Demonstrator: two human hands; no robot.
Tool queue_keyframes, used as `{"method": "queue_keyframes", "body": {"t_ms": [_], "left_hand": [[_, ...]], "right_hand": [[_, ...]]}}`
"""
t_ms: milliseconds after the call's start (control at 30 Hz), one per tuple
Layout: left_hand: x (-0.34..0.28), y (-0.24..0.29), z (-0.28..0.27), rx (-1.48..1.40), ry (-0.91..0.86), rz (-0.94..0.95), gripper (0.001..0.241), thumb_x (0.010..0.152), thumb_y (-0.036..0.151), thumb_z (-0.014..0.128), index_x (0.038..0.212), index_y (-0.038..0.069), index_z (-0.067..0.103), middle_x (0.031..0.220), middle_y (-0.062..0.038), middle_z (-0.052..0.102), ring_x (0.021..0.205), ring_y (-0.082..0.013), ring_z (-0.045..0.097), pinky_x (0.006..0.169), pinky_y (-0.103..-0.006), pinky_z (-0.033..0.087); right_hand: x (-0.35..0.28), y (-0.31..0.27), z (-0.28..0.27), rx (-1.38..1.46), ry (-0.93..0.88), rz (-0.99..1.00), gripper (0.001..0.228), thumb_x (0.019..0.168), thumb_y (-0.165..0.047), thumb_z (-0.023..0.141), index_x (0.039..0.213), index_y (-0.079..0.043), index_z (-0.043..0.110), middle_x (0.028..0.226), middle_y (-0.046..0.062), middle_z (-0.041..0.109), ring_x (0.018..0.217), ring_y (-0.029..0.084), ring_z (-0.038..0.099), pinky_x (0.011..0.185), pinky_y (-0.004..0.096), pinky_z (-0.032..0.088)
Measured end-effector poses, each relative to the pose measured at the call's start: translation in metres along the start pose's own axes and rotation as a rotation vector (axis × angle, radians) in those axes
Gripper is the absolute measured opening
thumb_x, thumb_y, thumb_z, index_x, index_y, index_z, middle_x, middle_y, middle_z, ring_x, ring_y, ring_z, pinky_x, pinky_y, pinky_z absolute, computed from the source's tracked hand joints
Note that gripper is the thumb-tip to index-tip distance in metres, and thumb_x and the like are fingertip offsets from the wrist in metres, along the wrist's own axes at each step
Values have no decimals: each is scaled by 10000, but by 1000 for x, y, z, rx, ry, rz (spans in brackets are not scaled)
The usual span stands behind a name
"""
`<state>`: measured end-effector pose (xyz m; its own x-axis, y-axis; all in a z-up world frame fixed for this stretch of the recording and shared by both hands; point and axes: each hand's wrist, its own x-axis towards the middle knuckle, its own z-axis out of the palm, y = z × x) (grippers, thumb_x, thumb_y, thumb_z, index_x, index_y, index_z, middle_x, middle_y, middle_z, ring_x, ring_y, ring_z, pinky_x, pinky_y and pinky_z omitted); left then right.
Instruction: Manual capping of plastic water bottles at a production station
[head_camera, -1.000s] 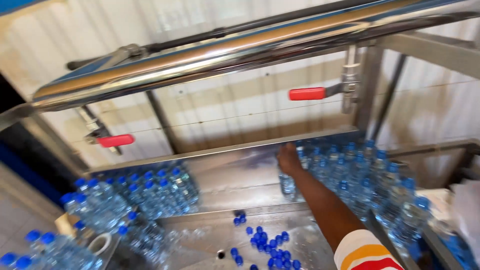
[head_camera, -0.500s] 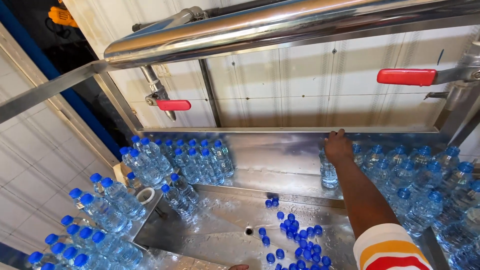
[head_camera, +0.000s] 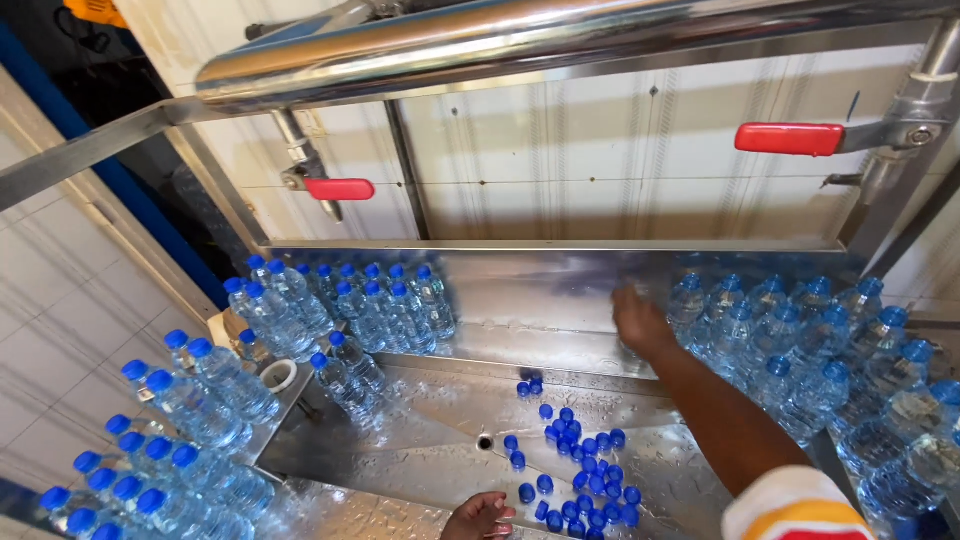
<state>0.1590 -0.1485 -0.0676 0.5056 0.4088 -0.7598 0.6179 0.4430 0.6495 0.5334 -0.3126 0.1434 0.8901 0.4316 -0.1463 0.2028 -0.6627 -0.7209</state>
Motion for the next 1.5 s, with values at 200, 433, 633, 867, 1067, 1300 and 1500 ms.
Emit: {"method": "queue_keyframes", "body": {"t_ms": [200, 433, 633, 867, 1067, 1300, 1500], "left_hand": [[9, 1, -15, -572, 46, 225, 851, 955, 637, 622, 1512, -6, 643, 1461, -287, 730, 1145, -483, 761, 855, -574, 658], [-74, 28, -43, -651, -6, 305, 527, 1049, 482, 456, 1055, 102, 821, 1056, -203, 845, 889, -384, 727, 682, -579, 579], [-57, 11, -79, -678, 70, 579, 589, 1062, 455, 525, 871, -35, 789, 927, -280, 880, 719, -357, 763, 635, -485, 600], [-33, 26, -167, -738, -256, -122, 786, 993, 657, 638, 1358, -31, 747, 1100, -332, 782, 839, -489, 755, 695, -562, 653], [-46, 35, -176, -296, 335, 750, 350, 979, 471, 729, 977, 122, 748, 787, -93, 740, 620, -282, 684, 539, -370, 445], [-52, 53, -235, -137, 283, 959, 236, 1018, 248, 722, 1239, 195, 784, 938, -47, 729, 708, -167, 620, 644, -345, 501], [18, 28, -253, -868, 156, 613, 376, 952, 323, 722, 1123, -12, 709, 1123, -305, 827, 323, -381, 480, 308, -415, 340]], "right_hand": [[-68, 60, 75, 143, 77, -789, 282, 1119, -217, 561, 1351, -149, 705, 1249, 48, 676, 943, 212, 725, 799, 345, 528], [-154, 78, 207, 600, -3, -318, 497, 1122, -333, 459, 1356, -82, 819, 1370, 158, 844, 1271, 295, 802, 1067, 398, 618], [-182, 28, 211, 787, -226, 333, 409, 1106, -292, 600, 1171, -85, 947, 919, 187, 720, 698, 311, 467, 674, 462, 368], [-186, -18, 231, 539, 238, -970, 391, 1109, -141, 456, 1438, -8, 620, 1114, 139, 863, 782, 182, 705, 791, 369, 584], [-177, -75, 261, 688, -12, -288, 423, 1137, -153, 433, 1340, -66, 793, 947, 123, 802, 464, 137, 329, 433, 316, 275], [-174, -116, 231, 1062, -650, 121, 594, 1124, -339, 470, 1694, -178, 512, 1320, 276, 736, 804, 361, 644, 732, 472, 516], [-179, -146, 244, -1, -2, -449, 347, 1036, -423, 770, 762, -213, 735, 575, -39, 686, 519, 124, 569, 590, 352, 379]]}}
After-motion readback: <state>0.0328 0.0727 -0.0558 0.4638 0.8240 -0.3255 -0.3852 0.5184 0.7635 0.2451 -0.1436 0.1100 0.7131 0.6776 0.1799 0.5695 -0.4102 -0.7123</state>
